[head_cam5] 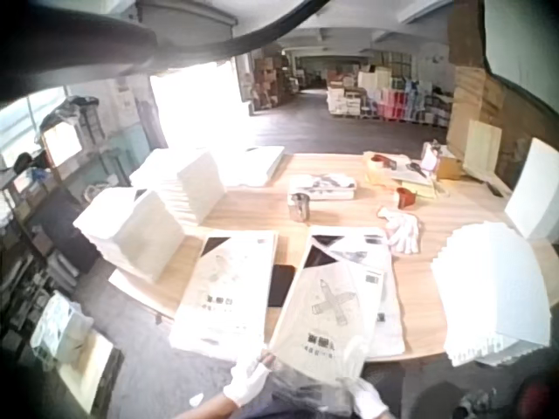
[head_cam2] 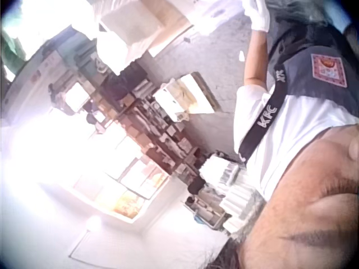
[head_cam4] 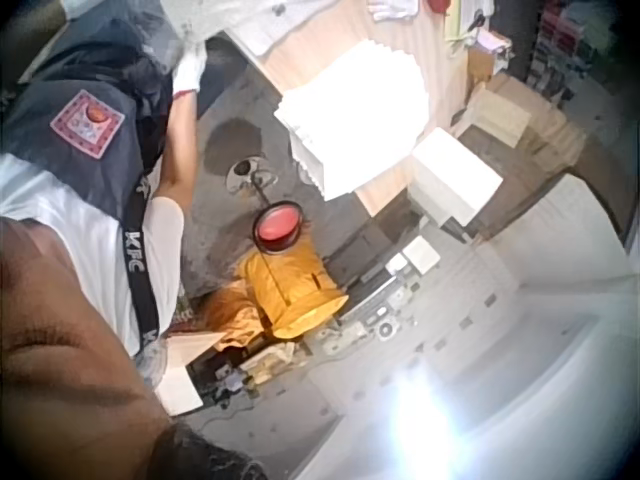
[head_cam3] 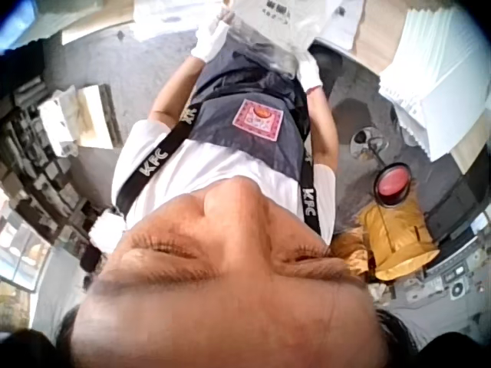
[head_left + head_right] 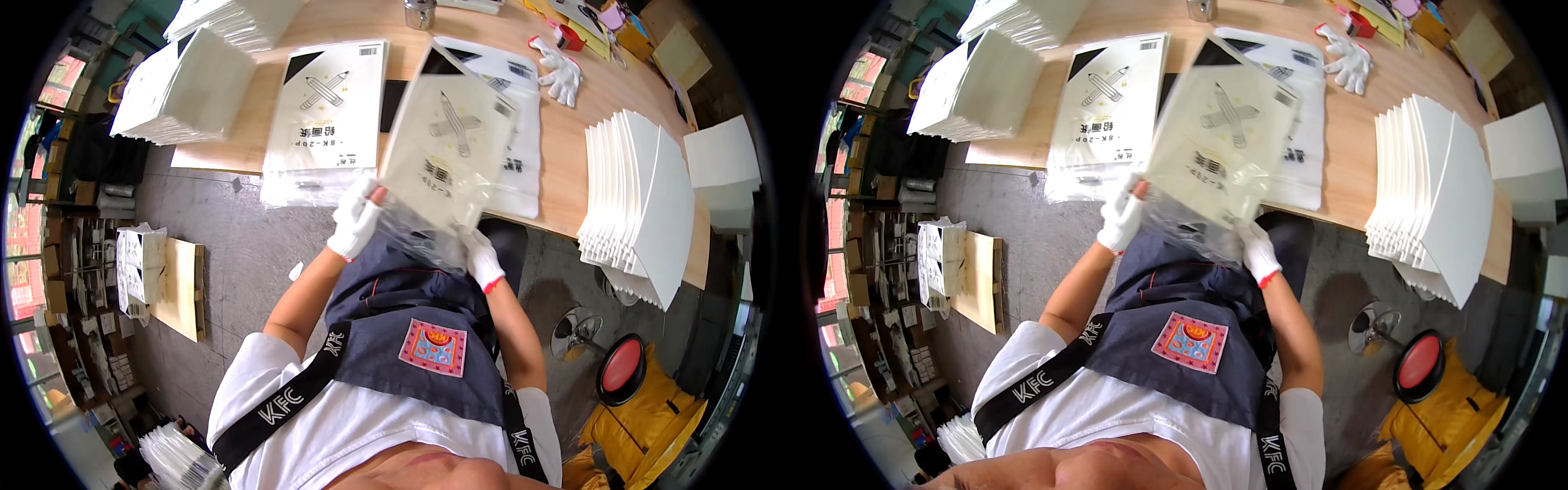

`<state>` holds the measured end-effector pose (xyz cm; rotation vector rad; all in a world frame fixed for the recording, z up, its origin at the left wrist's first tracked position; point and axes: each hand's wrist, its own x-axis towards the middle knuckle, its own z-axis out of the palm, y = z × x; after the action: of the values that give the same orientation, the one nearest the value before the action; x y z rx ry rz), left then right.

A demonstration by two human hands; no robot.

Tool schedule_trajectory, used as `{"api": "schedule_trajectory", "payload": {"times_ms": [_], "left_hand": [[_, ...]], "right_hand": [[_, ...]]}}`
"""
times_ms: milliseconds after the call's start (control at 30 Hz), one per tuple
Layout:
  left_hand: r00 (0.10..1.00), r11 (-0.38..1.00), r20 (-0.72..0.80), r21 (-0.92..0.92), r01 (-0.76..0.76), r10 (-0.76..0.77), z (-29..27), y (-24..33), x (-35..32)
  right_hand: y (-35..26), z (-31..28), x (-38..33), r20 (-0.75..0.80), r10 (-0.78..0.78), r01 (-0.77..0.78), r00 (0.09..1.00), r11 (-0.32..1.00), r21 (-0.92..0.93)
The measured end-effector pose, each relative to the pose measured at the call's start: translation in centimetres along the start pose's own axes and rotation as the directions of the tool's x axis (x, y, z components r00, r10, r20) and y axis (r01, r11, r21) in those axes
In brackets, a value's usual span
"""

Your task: The person repeatedly picks up stacks of white paper, inserts them into clear plastic packaging, and places the sealed packages onto a pile on the table. The process is continuous and repetitive, with the person handling the paper and packaging materials by hand.

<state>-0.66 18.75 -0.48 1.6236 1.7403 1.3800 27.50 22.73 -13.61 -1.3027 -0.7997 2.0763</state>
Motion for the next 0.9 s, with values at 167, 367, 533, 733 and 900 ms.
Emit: {"api": "schedule_trajectory", "payload": {"times_ms": [167, 367, 533, 733, 900], "left_hand": [[0.884, 0.983, -0.462, -0.181, -0.014, -0.073, -8.9, -3.8, 2.8], [0.849, 0.624, -0.459, 0.589, 0.513, -0.264, -16.2, -17.0, 4.4], [0.969, 0.811, -0.185, 0.533, 0.241, -0.166, -15.4, -18.4, 3.9], [0.963, 0.805, -0.127, 0.528, 0.27, -0.239, -16.5, -20.7, 4.5], [0.964, 0.781, -0.122, 0.566, 0.264, -0.237, -16.9, -21.3, 4.6]], "right_hand": [[-4.5, 12.9, 7.2, 0.225, -0.024, 0.008, 0.974, 0.997, 0.07], [-5.1, 19.5, 14.0, 0.168, -0.258, 0.27, 0.951, 0.439, -0.857], [-6.6, 20.4, 10.2, 0.153, -0.263, 0.2, 0.953, 0.165, -0.966], [-6.4, 23.1, 10.3, 0.216, -0.248, 0.266, 0.944, 0.19, -0.945], [-4.4, 21.7, 6.2, 0.276, 0.499, -0.3, 0.821, 0.789, -0.536]]}}
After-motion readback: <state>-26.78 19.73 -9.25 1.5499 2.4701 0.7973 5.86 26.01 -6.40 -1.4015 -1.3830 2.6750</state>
